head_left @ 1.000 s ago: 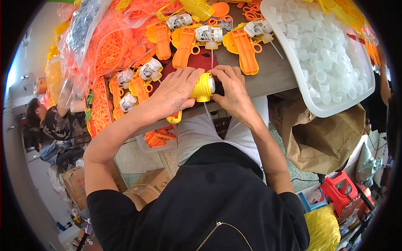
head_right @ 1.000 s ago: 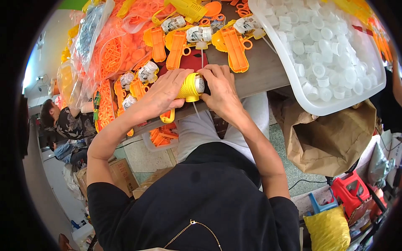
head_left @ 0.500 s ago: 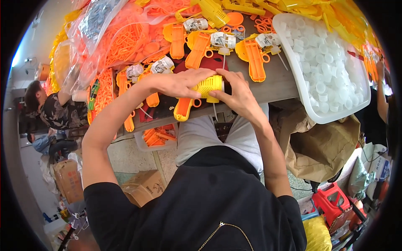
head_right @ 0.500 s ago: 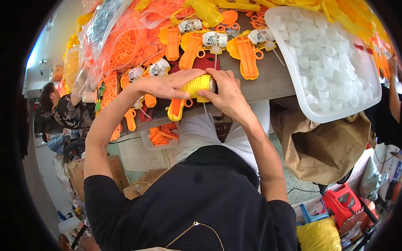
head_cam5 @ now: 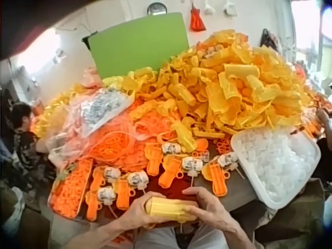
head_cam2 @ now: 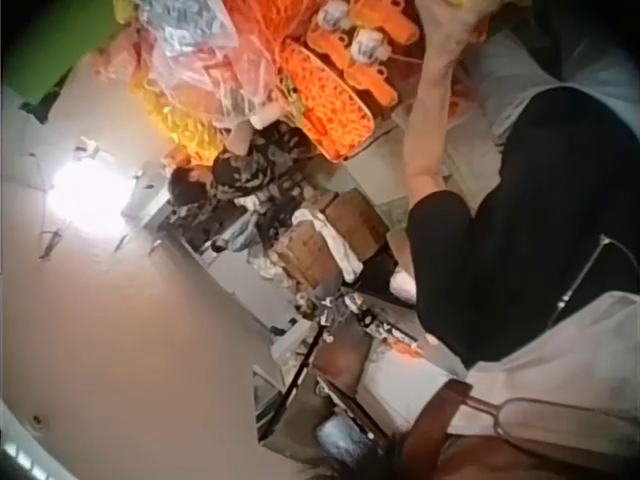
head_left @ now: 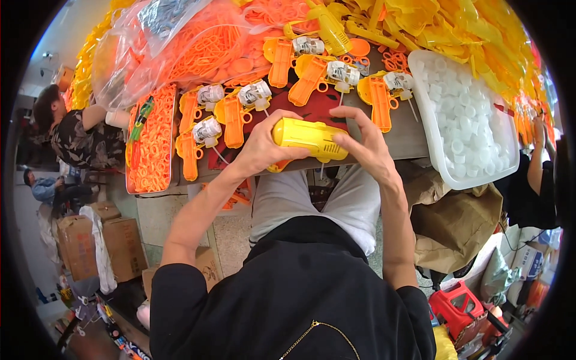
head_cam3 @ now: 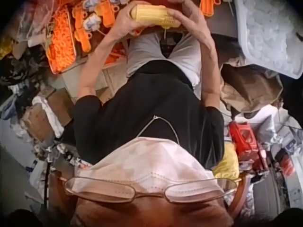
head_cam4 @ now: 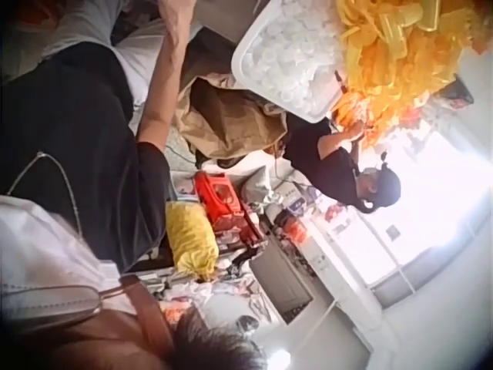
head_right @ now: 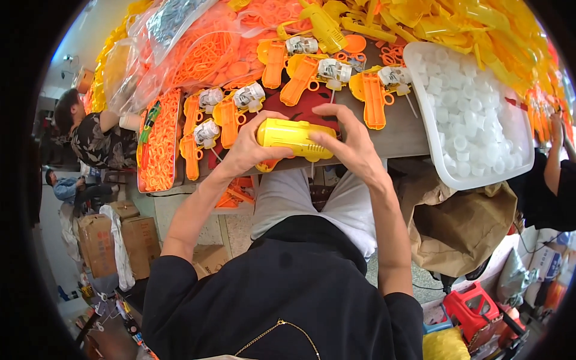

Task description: Assembling plastic toy bubble guns by attaching various components and applying labels at a workbench.

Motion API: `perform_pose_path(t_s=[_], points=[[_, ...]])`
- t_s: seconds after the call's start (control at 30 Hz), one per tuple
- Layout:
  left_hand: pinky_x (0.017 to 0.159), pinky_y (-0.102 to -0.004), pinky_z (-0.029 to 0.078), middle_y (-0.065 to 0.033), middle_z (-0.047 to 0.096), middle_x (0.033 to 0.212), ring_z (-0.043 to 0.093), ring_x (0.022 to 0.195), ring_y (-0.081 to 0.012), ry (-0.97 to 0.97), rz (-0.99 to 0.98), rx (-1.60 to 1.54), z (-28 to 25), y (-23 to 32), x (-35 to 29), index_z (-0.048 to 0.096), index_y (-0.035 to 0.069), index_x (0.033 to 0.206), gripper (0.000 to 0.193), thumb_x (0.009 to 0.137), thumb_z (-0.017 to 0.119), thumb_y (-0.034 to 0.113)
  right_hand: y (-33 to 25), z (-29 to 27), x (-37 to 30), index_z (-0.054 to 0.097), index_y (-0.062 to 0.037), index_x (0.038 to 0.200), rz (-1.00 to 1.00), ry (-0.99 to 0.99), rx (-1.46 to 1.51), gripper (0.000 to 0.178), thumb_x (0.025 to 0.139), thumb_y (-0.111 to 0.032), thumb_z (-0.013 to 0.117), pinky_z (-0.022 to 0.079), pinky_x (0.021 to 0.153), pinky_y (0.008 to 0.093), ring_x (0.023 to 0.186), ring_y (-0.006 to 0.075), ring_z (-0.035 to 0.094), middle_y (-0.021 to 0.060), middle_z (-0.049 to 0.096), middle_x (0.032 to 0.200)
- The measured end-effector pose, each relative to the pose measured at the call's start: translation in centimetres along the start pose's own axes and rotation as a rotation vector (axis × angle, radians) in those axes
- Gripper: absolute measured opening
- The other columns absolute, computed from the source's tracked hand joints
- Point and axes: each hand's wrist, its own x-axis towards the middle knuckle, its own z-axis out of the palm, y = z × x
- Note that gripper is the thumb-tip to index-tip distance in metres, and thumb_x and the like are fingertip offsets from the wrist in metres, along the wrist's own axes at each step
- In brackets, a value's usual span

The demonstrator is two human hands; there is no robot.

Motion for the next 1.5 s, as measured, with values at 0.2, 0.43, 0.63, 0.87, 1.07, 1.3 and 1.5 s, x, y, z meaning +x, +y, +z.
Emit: perform_pose_path(t_s=[0.2,0.43,0.63,0.87,1.07,1.3,1.5], points=[[0.086,-0.0301,0.053,-0.0059,0.066,0.106,0.064,0.095,-0.0127,0.093,0.379,0.48,1.7,0.0,-0.5,0.059,0.005,0.123,0.061,0.073,0.092,0.016,-0.1,1.2,1.0,0.062,0.0004,0.126,0.323,-0.191,0.262,0.043,0.091,-0.02,0.076,0.05,0.098,0.0323,0.116,0.0156,0.059,0.0074,0.067,0.118],[0.078,-0.046,0.056,-0.0139,0.059,0.113,0.065,0.098,-0.0395,0.258,0.703,0.795,1.5,0.7,-1.6,0.052,0.007,0.13,0.068,0.072,0.086,0.019,-3.7,4.7,1.4,0.054,-0.0045,0.14,-0.112,-0.049,-0.342,0.086,0.067,-0.032,0.091,0.042,0.108,0.0468,0.124,0.0382,0.056,0.0204,0.061,0.131],[0.089,-0.0388,0.052,-0.0099,0.064,0.111,0.065,0.1,-0.0287,0.254,0.749,0.481,-0.7,5.3,-4.3,0.058,0.006,0.121,0.063,0.07,0.092,0.017,-7.6,2.5,0.8,0.053,-0.0014,0.137,-0.044,-0.086,-0.133,0.083,0.066,-0.02,0.093,0.045,0.106,0.0374,0.123,0.0313,0.06,0.0143,0.063,0.131],[0.093,-0.0402,0.051,-0.0149,0.064,0.116,0.065,0.105,-0.0337,0.249,0.661,0.977,-2.0,10.0,-4.7,0.057,0.007,0.123,0.066,0.068,0.091,0.023,-15.8,3.4,2.1,0.059,-0.012,0.132,-0.277,-0.054,-0.699,0.073,0.067,-0.015,0.091,0.047,0.1,0.039,0.116,0.0289,0.063,0.0116,0.066,0.119],[0.082,-0.0302,0.055,-0.0039,0.072,0.104,0.068,0.093,-0.0117,0.196,0.621,0.586,-2.9,9.5,-3.8,0.062,0.003,0.126,0.059,0.073,0.087,0.017,-14.0,3.6,3.3,0.04,-0.0065,0.152,-0.397,0.054,-0.227,0.079,0.084,-0.018,0.079,0.039,0.108,0.0378,0.121,0.0233,0.058,0.011,0.058,0.141],[0.087,-0.0299,0.055,-0.007,0.073,0.109,0.069,0.097,-0.0129,0.221,0.623,0.185,-5.1,5.8,-2.3,0.065,0.0,0.12,0.053,0.074,0.086,0.016,-6.0,5.8,1.0,0.04,-0.0005,0.151,-0.085,-0.116,0.251,0.052,0.106,-0.019,0.058,0.053,0.096,0.0323,0.114,0.0165,0.062,0.0107,0.059,0.136],[0.084,-0.0274,0.054,-0.0028,0.07,0.105,0.066,0.092,-0.0108,0.354,0.59,-0.229,-3.0,2.4,1.2,0.065,0.001,0.117,0.047,0.075,0.085,0.012,-4.1,4.6,3.2,0.047,0.0017,0.144,-0.117,-0.031,0.208,0.041,0.108,-0.017,0.053,0.057,0.082,0.0294,0.09,0.0166,0.07,0.0087,0.069,0.108]])
